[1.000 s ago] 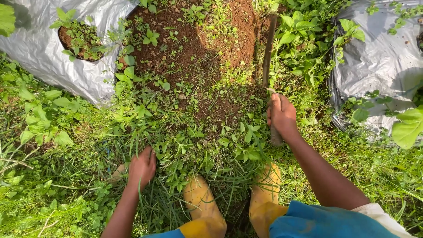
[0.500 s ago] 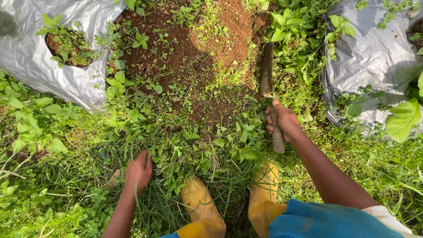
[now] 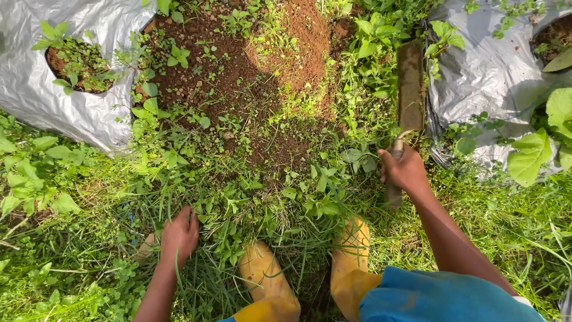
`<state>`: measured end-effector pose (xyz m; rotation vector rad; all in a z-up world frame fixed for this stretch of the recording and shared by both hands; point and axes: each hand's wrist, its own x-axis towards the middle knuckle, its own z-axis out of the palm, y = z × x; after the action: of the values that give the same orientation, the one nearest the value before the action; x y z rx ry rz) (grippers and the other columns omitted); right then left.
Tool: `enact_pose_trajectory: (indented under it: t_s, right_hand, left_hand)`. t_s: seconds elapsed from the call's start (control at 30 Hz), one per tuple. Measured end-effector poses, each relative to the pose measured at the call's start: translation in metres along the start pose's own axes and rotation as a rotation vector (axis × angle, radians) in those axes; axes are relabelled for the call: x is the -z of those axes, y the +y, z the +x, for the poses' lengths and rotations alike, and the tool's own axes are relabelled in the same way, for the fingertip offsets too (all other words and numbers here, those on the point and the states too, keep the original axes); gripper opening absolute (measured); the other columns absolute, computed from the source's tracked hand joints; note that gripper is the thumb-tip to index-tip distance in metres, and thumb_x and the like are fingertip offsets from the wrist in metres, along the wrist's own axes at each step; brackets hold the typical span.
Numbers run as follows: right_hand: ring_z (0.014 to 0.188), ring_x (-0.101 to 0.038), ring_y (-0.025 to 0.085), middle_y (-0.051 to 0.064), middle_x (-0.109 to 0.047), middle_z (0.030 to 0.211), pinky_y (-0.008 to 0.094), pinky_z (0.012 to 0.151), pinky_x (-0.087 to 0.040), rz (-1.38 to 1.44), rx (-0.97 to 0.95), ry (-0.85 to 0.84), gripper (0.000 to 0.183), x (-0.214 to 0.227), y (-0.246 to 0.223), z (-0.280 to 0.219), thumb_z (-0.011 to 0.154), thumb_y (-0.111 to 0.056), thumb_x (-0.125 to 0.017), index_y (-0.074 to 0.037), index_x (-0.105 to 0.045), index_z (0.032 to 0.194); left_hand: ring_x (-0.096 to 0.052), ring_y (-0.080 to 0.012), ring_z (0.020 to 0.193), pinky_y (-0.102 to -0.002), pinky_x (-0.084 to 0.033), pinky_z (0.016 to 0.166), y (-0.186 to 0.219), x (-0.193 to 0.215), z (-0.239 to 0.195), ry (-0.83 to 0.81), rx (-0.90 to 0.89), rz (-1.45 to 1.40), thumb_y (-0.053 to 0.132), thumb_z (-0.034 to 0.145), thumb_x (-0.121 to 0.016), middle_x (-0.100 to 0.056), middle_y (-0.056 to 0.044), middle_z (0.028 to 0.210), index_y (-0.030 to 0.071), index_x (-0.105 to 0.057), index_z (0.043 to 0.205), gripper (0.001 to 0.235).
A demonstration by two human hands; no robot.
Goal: Using a hand trowel to remove weeds and grass from an agricultural field between rows of plastic mulch.
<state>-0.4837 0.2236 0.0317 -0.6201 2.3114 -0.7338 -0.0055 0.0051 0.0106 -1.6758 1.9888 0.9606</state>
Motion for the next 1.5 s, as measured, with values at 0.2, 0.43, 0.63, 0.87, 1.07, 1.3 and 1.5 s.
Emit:
enact_pose_trajectory:
  t_s: [0.2, 0.43, 0.63, 0.87, 1.07, 1.3, 1.5]
  right_hand:
    - [0.070, -0.066, 0.051, 0.032, -0.064, 0.073, 0.060, 0.063, -0.044, -0.171, 0.004, 0.253, 0.051, 0.004, 0.017, 0.000, 0.103, -0.043, -0.066, 0.006, -0.067, 0.117]
    - [0.049, -0.043, 0.012, 0.003, -0.048, 0.068, 0.030, 0.039, -0.038, 0.044, 0.116, 0.231, 0.038, 0.002, 0.003, 0.005, 0.114, -0.039, -0.027, -0.008, -0.046, 0.102]
    - [0.049, -0.052, 0.017, 0.009, -0.058, 0.072, 0.034, 0.038, -0.047, 0.208, -0.141, 0.096, 0.062, -0.003, -0.001, -0.002, 0.106, -0.054, -0.030, 0.000, -0.056, 0.120]
    - [0.047, -0.049, 0.020, 0.008, -0.050, 0.068, 0.036, 0.037, -0.044, 0.219, -0.318, 0.063, 0.047, -0.002, 0.013, 0.014, 0.115, -0.042, -0.030, -0.005, -0.049, 0.095]
    - [0.047, -0.048, 0.015, 0.006, -0.052, 0.069, 0.031, 0.037, -0.045, 0.326, -0.144, 0.151, 0.051, -0.004, 0.022, -0.008, 0.109, -0.054, -0.032, -0.007, -0.049, 0.095]
    - [0.041, -0.051, 0.018, 0.009, -0.054, 0.064, 0.033, 0.030, -0.044, 0.351, -0.394, 0.069, 0.054, -0.009, 0.038, -0.006, 0.112, -0.047, -0.033, 0.002, -0.057, 0.110]
    - [0.044, -0.048, 0.015, 0.004, -0.052, 0.065, 0.033, 0.033, -0.043, 0.228, -0.084, 0.212, 0.052, -0.002, 0.027, -0.015, 0.110, -0.047, -0.025, -0.003, -0.052, 0.102]
  left_hand:
    - [-0.072, -0.0380, 0.067, -0.054, -0.056, 0.070, -0.005, -0.006, 0.007, 0.002, -0.028, 0.005, 0.021, 0.105, -0.047, -0.068, -0.020, 0.071, 0.004, -0.067, 0.110, 0.028]
    - [-0.039, -0.0120, 0.039, -0.026, -0.039, 0.031, -0.022, -0.022, 0.023, -0.014, -0.062, 0.003, 0.015, 0.106, -0.044, -0.052, -0.001, 0.052, 0.008, -0.058, 0.125, 0.025]
    - [-0.039, -0.0111, 0.035, -0.026, -0.041, 0.029, -0.031, -0.028, 0.025, 0.026, -0.124, 0.007, 0.014, 0.106, -0.044, -0.052, -0.001, 0.049, 0.007, -0.060, 0.115, 0.020]
    - [-0.038, -0.0114, 0.039, -0.025, -0.039, 0.032, -0.038, -0.035, 0.032, 0.013, -0.101, 0.060, 0.015, 0.105, -0.045, -0.050, 0.000, 0.051, 0.008, -0.056, 0.130, 0.028]
    - [-0.038, -0.0116, 0.038, -0.025, -0.038, 0.032, -0.039, -0.037, 0.033, 0.020, -0.106, 0.029, 0.012, 0.106, -0.046, -0.050, 0.000, 0.051, 0.008, -0.058, 0.116, 0.017]
    - [-0.040, -0.0102, 0.037, -0.023, -0.038, 0.030, -0.036, -0.037, 0.034, 0.025, -0.106, 0.070, 0.017, 0.108, -0.044, -0.054, 0.000, 0.052, 0.008, -0.059, 0.118, 0.020]
    - [-0.043, -0.0127, 0.035, -0.026, -0.041, 0.030, -0.029, -0.034, 0.030, 0.031, -0.132, 0.069, 0.012, 0.108, -0.041, -0.056, -0.004, 0.052, 0.003, -0.059, 0.116, 0.022]
